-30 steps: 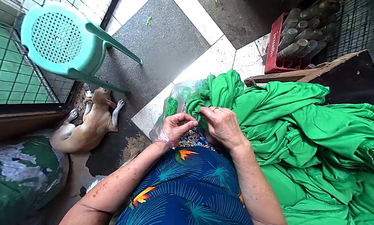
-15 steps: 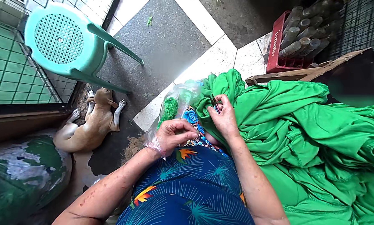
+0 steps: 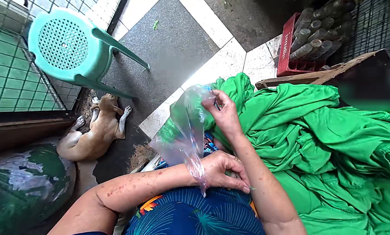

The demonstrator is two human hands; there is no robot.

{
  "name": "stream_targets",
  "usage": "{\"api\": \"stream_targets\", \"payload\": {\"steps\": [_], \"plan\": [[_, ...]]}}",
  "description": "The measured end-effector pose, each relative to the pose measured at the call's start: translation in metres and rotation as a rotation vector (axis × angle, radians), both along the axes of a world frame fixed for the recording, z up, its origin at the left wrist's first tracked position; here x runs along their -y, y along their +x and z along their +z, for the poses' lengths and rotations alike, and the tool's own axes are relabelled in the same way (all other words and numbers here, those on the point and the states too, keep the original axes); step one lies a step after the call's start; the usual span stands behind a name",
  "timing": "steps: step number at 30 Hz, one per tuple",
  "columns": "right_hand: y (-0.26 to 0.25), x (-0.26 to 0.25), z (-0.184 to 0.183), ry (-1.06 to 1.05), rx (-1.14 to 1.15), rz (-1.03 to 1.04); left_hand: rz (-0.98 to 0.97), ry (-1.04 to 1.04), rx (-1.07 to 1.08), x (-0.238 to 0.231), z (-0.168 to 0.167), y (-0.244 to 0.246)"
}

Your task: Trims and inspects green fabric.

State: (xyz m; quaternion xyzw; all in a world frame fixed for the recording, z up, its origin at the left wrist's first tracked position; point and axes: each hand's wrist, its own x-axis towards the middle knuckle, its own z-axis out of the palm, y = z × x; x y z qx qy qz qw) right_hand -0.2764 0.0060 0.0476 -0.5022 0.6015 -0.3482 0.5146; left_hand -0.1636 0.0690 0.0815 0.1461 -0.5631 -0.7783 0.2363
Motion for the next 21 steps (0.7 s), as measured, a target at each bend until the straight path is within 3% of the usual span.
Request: {"api": "stream_targets", "payload": {"steps": [2,6,9,11,13,15,18,21], "plan": [[0.002,0.001,-0.003,0.015,0.162,-0.039,0.101,-0.036,0.060,0.001,0.001,0.009],[0.003,0.001,0.011,-0.036,0.269,0.044,0.550,0.071,0.465,0.021,-0.005,0.045],[0.004,0.001,0.028,-0.166,0.244,0.141,0.762,-0.121,0.701,0.038,-0.041,0.077],[0.002,0.003,0.037,-0.218,0.249,0.185,0.849,-0.232,0.979,0.049,-0.060,0.092],[-0.004,0.003,0.041,-0.227,0.236,0.184,0.849,-0.258,1.216,0.063,-0.066,0.100],[-0.011,0.006,0.034,-0.225,0.223,0.159,0.688,-0.279,1.317,0.071,-0.068,0.112],[-0.016,0.007,0.023,-0.184,0.192,0.140,0.552,-0.170,1.350,0.080,-0.064,0.124],[-0.014,0.006,0.013,-0.144,0.169,0.081,0.584,-0.201,1.249,0.079,-0.061,0.133]]}}
